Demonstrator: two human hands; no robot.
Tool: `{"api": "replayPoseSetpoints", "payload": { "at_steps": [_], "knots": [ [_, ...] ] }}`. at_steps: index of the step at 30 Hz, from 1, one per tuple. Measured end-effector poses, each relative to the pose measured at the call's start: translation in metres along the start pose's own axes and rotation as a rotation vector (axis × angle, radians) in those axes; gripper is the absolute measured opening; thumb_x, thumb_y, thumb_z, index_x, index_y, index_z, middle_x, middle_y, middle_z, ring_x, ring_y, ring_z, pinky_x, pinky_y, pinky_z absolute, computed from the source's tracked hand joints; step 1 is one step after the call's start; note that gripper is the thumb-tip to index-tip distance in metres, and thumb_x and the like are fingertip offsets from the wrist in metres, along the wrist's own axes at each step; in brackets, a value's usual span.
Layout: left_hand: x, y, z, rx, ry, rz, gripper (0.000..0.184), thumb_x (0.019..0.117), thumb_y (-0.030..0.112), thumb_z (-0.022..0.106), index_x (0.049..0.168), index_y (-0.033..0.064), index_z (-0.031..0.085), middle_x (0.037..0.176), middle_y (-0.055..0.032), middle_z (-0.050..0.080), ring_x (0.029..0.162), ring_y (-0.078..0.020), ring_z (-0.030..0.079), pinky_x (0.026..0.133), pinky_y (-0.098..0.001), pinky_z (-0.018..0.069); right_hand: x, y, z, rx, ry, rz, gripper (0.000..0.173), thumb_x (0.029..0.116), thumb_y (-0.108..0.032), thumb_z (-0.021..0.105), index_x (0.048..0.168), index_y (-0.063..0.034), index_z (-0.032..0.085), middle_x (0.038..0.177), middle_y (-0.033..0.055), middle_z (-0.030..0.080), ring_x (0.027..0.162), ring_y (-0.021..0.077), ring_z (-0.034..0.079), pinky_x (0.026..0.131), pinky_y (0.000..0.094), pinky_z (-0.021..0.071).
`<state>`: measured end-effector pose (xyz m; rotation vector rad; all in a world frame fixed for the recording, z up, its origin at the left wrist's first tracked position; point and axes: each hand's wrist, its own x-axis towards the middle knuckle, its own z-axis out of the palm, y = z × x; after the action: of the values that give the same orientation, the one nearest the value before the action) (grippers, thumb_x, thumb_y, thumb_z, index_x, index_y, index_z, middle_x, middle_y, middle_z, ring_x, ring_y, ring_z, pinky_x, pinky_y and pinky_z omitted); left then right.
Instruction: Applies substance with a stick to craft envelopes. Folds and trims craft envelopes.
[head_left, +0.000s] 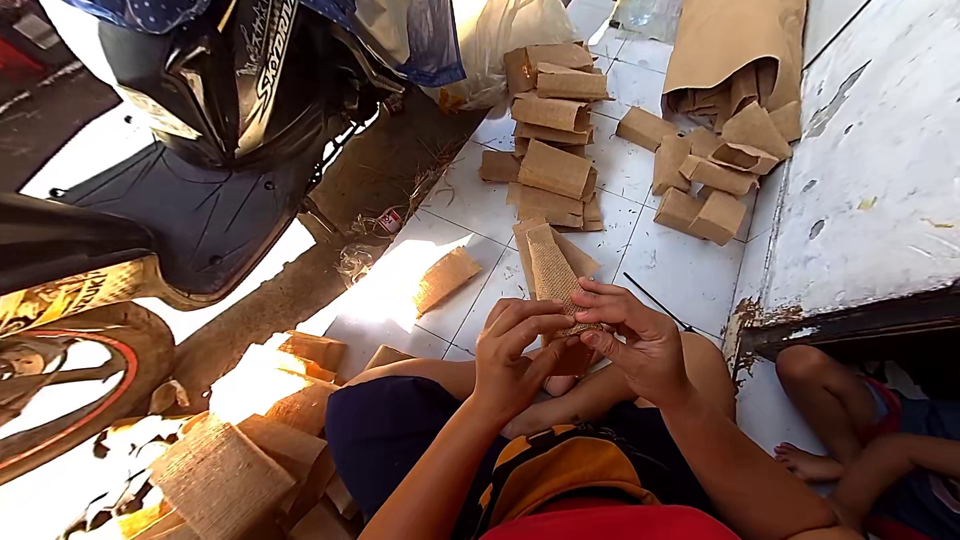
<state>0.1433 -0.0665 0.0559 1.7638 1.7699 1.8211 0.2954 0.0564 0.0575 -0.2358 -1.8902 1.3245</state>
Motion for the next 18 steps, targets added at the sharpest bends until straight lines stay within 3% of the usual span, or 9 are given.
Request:
{"api": "replayPoseSetpoints", "payload": {
  "at_steps": [4, 7, 14, 16, 18],
  "knots": [
    [-0.001, -0.003, 0.001, 0.002, -0.008, -0.045, 0.013, 0.0878, 0.013, 0.078, 0.101, 0.0107, 0.077, 0.117, -0.0011, 0.070, 0.111, -0.0116, 0.062, 0.096, -0.0287, 0.0506, -0.003, 0.002, 0.006, -0.024, 0.040, 0.005, 0.014, 0.0941, -0.014, 0.072, 0.106, -0.0089, 0.075, 0.129, 0.0084, 0.070, 0.136, 0.0262, 0.056, 0.110, 0.0397, 0.0508],
    [-0.001, -0.002, -0.001, -0.036, -0.035, -0.116, 0.016, 0.0883, 0.018, 0.079, 0.102, 0.0105, 0.076, 0.117, -0.0018, 0.070, 0.106, -0.0096, 0.064, 0.087, -0.0256, 0.0558, -0.004, 0.003, 0.007, -0.121, 0.066, -0.088, 0.016, 0.0958, -0.014, 0.071, 0.111, -0.0091, 0.075, 0.134, 0.0086, 0.067, 0.123, 0.0175, 0.064, 0.099, 0.0317, 0.0573],
    [-0.003, 0.002, 0.001, -0.213, -0.029, -0.242, 0.012, 0.0892, 0.015, 0.078, 0.100, 0.0094, 0.076, 0.117, -0.0028, 0.069, 0.102, -0.0101, 0.068, 0.081, -0.0255, 0.0606, -0.003, 0.015, 0.003, -0.371, 0.127, -0.401, 0.009, 0.0953, -0.015, 0.073, 0.102, -0.0104, 0.077, 0.119, 0.0067, 0.071, 0.122, 0.0187, 0.063, 0.104, 0.0339, 0.0535],
    [-0.005, 0.000, 0.002, -0.205, -0.026, -0.237, 0.012, 0.0885, 0.014, 0.078, 0.100, 0.0100, 0.077, 0.118, -0.0028, 0.068, 0.103, -0.0102, 0.068, 0.083, -0.0259, 0.0607, -0.005, 0.017, 0.002, -0.353, 0.114, -0.361, 0.009, 0.0952, -0.014, 0.073, 0.102, -0.0096, 0.076, 0.115, 0.0049, 0.071, 0.118, 0.0163, 0.063, 0.101, 0.0310, 0.0540],
    [-0.006, -0.004, 0.002, -0.158, -0.027, -0.209, 0.013, 0.0884, 0.015, 0.079, 0.100, 0.0109, 0.076, 0.118, -0.0020, 0.068, 0.103, -0.0091, 0.067, 0.085, -0.0261, 0.0594, -0.005, 0.013, 0.003, -0.240, 0.091, -0.180, 0.015, 0.0930, -0.015, 0.075, 0.106, -0.0090, 0.075, 0.112, 0.0026, 0.071, 0.110, 0.0113, 0.066, 0.092, 0.0254, 0.0564]
  ]
}}
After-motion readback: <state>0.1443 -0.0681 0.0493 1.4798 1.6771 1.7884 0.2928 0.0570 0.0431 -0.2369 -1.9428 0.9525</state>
